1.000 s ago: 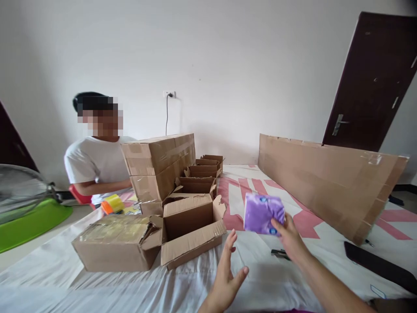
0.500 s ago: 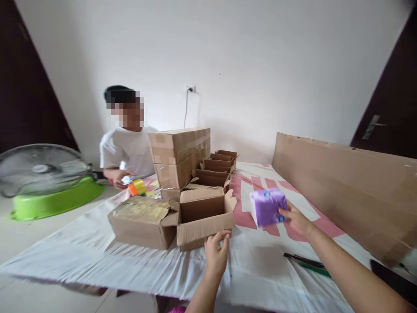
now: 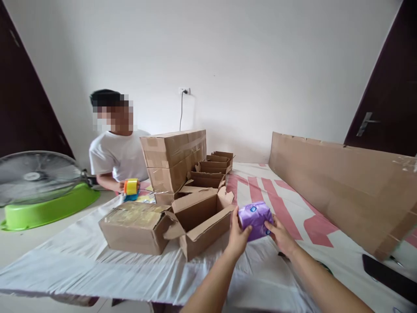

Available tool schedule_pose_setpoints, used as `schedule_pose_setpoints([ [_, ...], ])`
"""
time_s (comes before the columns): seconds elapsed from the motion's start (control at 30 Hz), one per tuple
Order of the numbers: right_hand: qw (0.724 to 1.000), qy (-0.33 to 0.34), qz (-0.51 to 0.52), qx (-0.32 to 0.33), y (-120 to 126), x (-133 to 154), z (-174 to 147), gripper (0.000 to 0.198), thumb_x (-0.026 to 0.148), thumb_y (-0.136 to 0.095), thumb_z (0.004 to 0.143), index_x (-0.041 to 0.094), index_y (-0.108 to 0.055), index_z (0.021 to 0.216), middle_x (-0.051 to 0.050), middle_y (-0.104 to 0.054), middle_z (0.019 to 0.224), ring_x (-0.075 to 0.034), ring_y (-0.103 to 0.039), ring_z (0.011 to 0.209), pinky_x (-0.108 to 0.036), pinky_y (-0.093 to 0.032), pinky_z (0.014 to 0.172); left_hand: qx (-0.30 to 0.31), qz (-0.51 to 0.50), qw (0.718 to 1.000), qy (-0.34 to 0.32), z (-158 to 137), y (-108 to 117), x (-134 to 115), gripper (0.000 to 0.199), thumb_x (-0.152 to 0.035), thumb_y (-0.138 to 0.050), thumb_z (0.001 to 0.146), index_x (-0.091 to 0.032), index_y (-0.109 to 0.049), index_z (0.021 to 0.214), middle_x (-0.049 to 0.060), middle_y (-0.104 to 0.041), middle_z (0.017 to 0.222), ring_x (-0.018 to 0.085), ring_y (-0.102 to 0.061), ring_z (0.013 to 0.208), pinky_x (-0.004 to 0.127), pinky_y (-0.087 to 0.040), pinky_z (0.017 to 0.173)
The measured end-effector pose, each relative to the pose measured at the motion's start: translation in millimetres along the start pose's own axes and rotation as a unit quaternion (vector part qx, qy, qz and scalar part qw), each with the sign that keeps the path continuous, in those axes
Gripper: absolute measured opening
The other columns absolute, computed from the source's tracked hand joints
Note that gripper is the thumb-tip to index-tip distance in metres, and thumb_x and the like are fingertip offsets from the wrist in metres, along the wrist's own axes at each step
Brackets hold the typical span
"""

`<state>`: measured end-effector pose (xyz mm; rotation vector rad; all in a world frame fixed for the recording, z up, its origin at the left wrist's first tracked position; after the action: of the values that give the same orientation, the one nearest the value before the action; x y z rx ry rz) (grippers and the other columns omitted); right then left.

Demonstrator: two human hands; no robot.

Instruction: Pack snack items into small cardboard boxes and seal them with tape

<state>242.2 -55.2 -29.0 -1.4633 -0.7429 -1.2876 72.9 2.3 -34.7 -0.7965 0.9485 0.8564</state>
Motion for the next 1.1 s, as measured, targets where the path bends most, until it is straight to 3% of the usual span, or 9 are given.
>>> schedule_pose_setpoints([
  [0.07, 0.999, 0.007, 0.009, -0.039, 13.9, 2.9, 19.9, 0.045, 0.045, -0.081, 0.063, 0.025, -0.061, 0.099, -0.002, -0.071, 0.096, -0.022, -0.067, 0.088, -0.036, -0.053, 0.079, -0.021, 0.034, 0.999, -0.001, 36.6, -18.9, 6.0, 0.088, -0.033, -0.072, 0.068, -0.019, -0.030, 0.144, 0.014, -0.034, 0.151, 0.029, -0.031, 0.141, 0.041, -0.024, 0.117],
  [0.17, 0.996, 0.017, 0.026, -0.085, 25.4, 4.9, 44.2, 0.046, 0.043, -0.083, 0.059, 0.025, -0.060, 0.095, 0.000, -0.071, 0.093, -0.021, -0.067, 0.088, -0.034, -0.053, 0.079, -0.018, 0.040, 0.999, 0.011, 76.9, -40.4, 12.4, 0.081, -0.026, -0.070, 0.067, -0.019, -0.038, 0.140, 0.013, -0.038, 0.149, 0.028, -0.033, 0.140, 0.040, -0.024, 0.117],
  [0.33, 0.996, -0.012, 0.046, -0.081, 26.5, -1.7, 28.4, 0.050, 0.040, -0.084, 0.058, 0.024, -0.061, 0.100, -0.002, -0.073, 0.091, -0.024, -0.069, 0.089, -0.039, -0.054, 0.078, -0.010, 0.049, 0.999, 0.017, 61.1, -41.8, 15.3, 0.076, -0.032, -0.071, 0.069, -0.019, -0.043, 0.138, 0.015, -0.050, 0.139, 0.029, -0.046, 0.130, 0.042, -0.036, 0.110],
  [0.5, 0.997, -0.056, 0.049, -0.008, 15.0, -31.7, -27.5, 0.048, 0.040, -0.083, 0.059, 0.020, -0.063, 0.099, -0.006, -0.073, 0.095, -0.028, -0.069, 0.092, -0.039, -0.054, 0.078, -0.024, 0.087, 0.996, 0.013, -14.1, 16.4, 17.9, 0.058, -0.044, -0.071, 0.072, -0.019, -0.056, 0.123, 0.014, -0.062, 0.125, 0.028, -0.058, 0.117, 0.042, -0.042, 0.104],
  [0.6, 0.998, -0.056, 0.041, -0.014, 0.9, -55.3, -47.8, 0.052, 0.043, -0.082, 0.061, 0.020, -0.064, 0.104, -0.006, -0.072, 0.102, -0.028, -0.067, 0.100, -0.039, -0.052, 0.084, -0.094, 0.143, 0.982, 0.081, -54.5, 70.1, 21.1, 0.042, -0.050, -0.068, 0.072, -0.017, -0.064, 0.097, 0.014, -0.069, 0.102, 0.029, -0.064, 0.101, 0.043, -0.048, 0.094],
  [0.73, 0.999, -0.016, 0.002, -0.047, -16.2, -78.9, -61.2, 0.054, 0.049, -0.078, 0.065, 0.021, -0.063, 0.108, -0.007, -0.069, 0.112, -0.030, -0.060, 0.111, -0.041, -0.048, 0.094, -0.220, 0.177, 0.954, 0.103, -80.7, 123.0, 18.6, 0.049, -0.055, -0.070, 0.062, -0.019, -0.061, 0.094, 0.011, -0.069, 0.094, 0.028, -0.066, 0.094, 0.040, -0.051, 0.084],
  [0.87, 0.999, 0.001, -0.010, -0.041, -16.2, -87.1, -66.5, 0.056, 0.049, -0.078, 0.065, 0.023, -0.061, 0.111, -0.007, -0.067, 0.114, -0.029, -0.061, 0.108, -0.040, -0.048, 0.092, -0.235, 0.203, 0.947, 0.081, -66.9, 131.8, 15.1, 0.047, -0.053, -0.069, 0.062, -0.020, -0.060, 0.094, 0.008, -0.068, 0.091, 0.025, -0.066, 0.092, 0.036, -0.051, 0.083],
  [1.0, 0.999, -0.009, -0.014, -0.039, -9.6, -90.3, -64.8, 0.058, 0.052, -0.078, 0.064, 0.022, -0.059, 0.111, -0.008, -0.068, 0.112, -0.029, -0.061, 0.109, -0.041, -0.048, 0.093, -0.264, 0.230, 0.930, 0.109, -46.8, 133.4, 15.1, 0.045, -0.064, -0.057, 0.067, -0.020, -0.058, 0.073, 0.008, -0.065, 0.075, 0.025, -0.064, 0.074, 0.037, -0.051, 0.073],
  [1.1, 0.999, -0.015, 0.000, -0.046, -9.1, -96.0, -64.5, 0.060, 0.052, -0.078, 0.064, 0.022, -0.057, 0.111, -0.008, -0.068, 0.111, -0.030, -0.063, 0.105, -0.040, -0.051, 0.089, -0.308, 0.262, 0.906, 0.126, -55.2, 149.3, 13.8, 0.048, -0.068, -0.051, 0.071, -0.020, -0.054, 0.068, 0.006, -0.061, 0.067, 0.026, -0.061, 0.069, 0.041, -0.050, 0.070],
])
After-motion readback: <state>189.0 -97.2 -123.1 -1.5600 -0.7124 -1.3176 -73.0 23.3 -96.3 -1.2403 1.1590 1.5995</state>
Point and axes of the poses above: each hand's wrist, its own z-axis towards the middle knuckle, its own y-axis out of the back of the hand, x = y × z, the point moved 1 cm from there along z, towards the middle knuckle
